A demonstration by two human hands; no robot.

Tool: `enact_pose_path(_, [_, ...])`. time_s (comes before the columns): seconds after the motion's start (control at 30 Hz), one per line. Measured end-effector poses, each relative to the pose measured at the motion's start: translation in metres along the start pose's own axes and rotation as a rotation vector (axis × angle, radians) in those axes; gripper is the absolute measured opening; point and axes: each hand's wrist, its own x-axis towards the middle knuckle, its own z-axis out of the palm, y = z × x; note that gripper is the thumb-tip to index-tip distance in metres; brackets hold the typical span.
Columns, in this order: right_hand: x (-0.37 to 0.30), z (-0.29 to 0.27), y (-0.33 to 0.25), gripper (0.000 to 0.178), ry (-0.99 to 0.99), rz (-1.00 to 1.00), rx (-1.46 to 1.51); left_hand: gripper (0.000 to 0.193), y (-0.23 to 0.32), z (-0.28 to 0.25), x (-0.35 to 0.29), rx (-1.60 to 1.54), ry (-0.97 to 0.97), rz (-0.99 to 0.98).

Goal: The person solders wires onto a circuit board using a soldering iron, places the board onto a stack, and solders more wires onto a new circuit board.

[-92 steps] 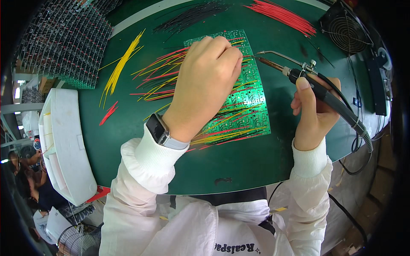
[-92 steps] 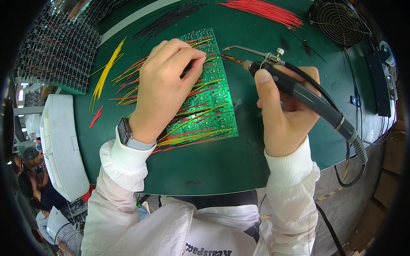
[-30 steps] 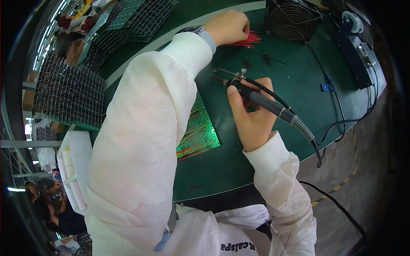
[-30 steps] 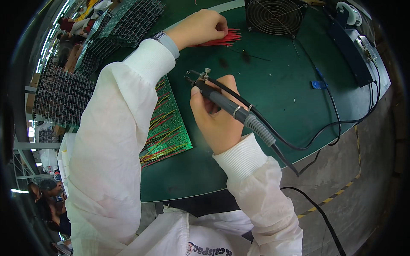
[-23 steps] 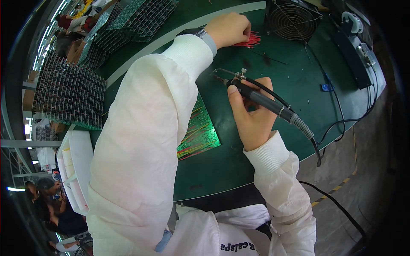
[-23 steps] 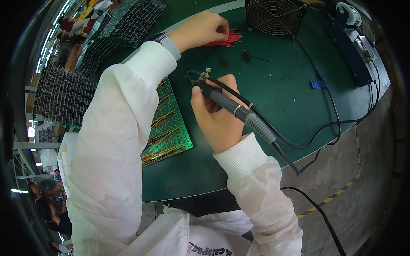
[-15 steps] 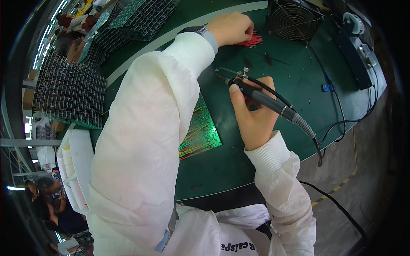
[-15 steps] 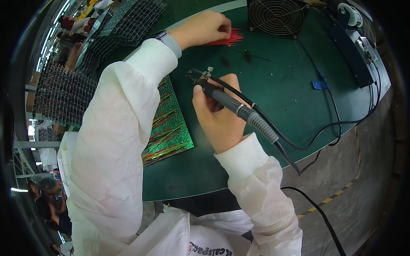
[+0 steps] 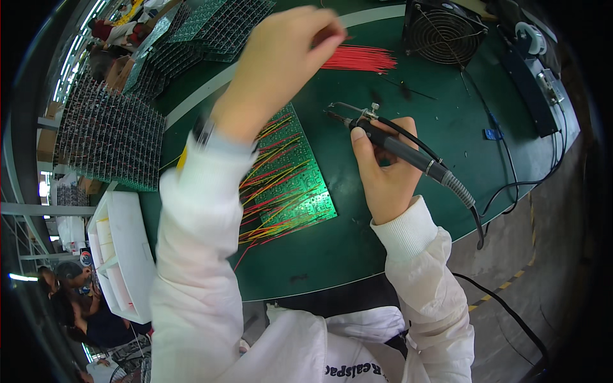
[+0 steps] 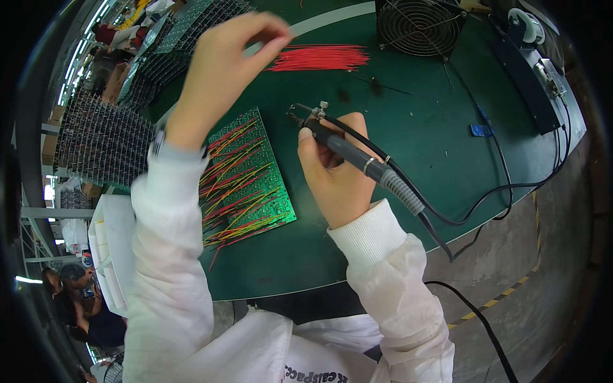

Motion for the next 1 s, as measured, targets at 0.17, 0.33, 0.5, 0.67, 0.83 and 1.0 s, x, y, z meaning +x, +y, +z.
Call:
enact_pose_path(0.17, [-0.003, 0.001, -0.006, 0.018, -0.005, -0.029, 0.022, 0.008, 0.039, -0.032, -0.096, 0.083, -0.021, -0.310])
enact_pose_path(0.33, [-0.012, -0.005, -0.010, 0.021, -0.060, 0.008, 0.057, 0.010, 0.056, -0.007, -0.145, 0.099, 0.078, -0.333])
enact_pose_path(0.5, [-0.036, -0.018, -0.017, 0.024, -0.056, 0.017, -0.039, 0.012, 0.057, 0.002, -0.154, 0.091, 0.161, -0.333])
enact_pose_path(0.67, [-0.039, -0.019, -0.018, 0.026, -0.045, 0.017, -0.049, 0.014, 0.051, 0.007, -0.162, 0.090, 0.176, -0.285])
enact_pose_path(0.83, [-0.043, -0.016, -0.020, 0.025, -0.056, -0.001, -0.071, 0.015, 0.046, 0.011, -0.167, 0.093, 0.192, -0.238])
enact_pose_path(1.0, [-0.045, -0.016, -0.021, 0.024, -0.040, -0.017, -0.068, 0.016, 0.044, 0.014, -0.168, 0.079, 0.206, -0.202])
